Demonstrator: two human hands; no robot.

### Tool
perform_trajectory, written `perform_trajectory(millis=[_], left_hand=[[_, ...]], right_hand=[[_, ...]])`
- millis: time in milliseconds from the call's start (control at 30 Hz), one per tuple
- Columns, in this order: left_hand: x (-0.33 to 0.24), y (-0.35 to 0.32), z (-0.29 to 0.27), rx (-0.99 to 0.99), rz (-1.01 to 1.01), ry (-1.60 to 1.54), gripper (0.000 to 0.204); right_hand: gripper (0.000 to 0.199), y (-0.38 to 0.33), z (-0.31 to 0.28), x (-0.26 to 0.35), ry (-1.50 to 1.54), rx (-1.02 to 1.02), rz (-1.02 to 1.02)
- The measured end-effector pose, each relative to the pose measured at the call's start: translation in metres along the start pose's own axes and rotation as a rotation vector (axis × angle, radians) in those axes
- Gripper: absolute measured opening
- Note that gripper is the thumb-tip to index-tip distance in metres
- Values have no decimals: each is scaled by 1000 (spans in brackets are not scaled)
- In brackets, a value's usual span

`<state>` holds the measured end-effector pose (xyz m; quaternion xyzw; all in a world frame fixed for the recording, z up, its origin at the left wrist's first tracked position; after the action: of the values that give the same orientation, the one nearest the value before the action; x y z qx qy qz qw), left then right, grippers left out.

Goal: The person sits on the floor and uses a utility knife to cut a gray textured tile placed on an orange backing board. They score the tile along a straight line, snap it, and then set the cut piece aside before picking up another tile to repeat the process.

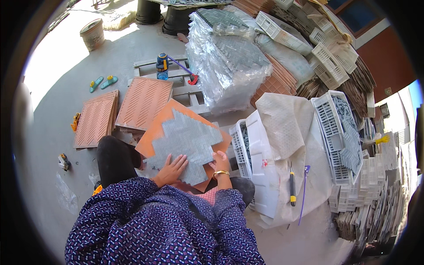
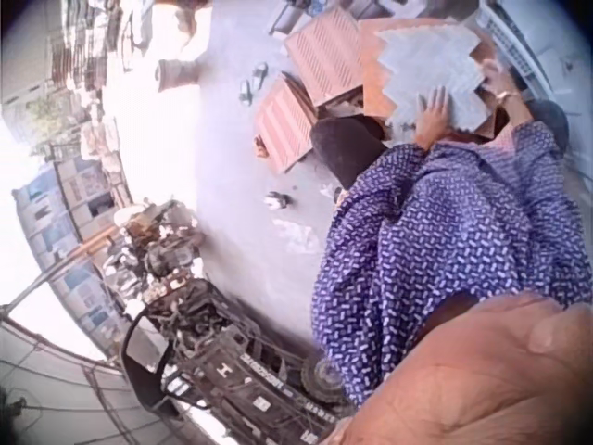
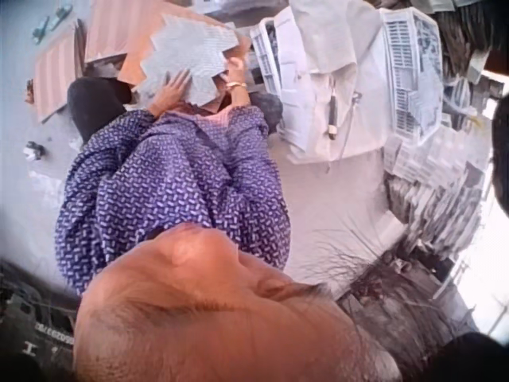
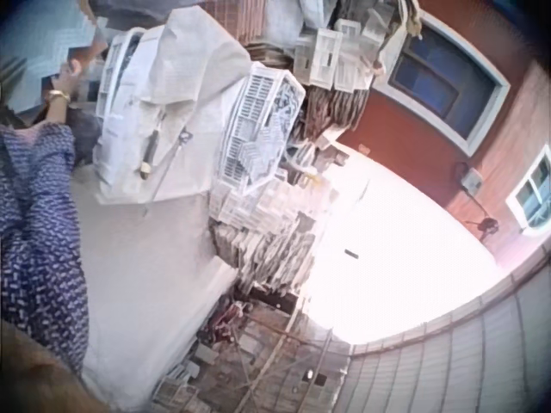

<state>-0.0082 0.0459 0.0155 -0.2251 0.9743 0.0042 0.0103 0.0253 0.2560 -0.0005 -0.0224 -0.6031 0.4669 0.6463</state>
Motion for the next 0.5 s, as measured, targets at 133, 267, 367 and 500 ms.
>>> perform_trajectory(millis=[133,267,367,500], left_hand=[[-3,1,-18,-12,51,75,74],[2,-7,-40,-219,54,3,47],[16,3,-86,-408,7,-55,30],[52,33,-162,-390,-73,-95,19]], right_hand=[[40,-1,2,5,333,189,198],[45,-12,12,16,508,430,174],[44,-25,22,29,661,587,110],[45,-29,35,31,588,588,82]])
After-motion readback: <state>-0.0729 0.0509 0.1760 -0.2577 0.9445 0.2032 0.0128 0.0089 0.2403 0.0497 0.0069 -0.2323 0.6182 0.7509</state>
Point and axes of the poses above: each hand's wrist, its own y-axis towards the middle knuckle, its own z-axis out of the palm, x = y × z, the point moved 4 cm from there along y, towards the middle knuckle, and after that the axes turned 14 degrees about y, right-handed, at the moved point
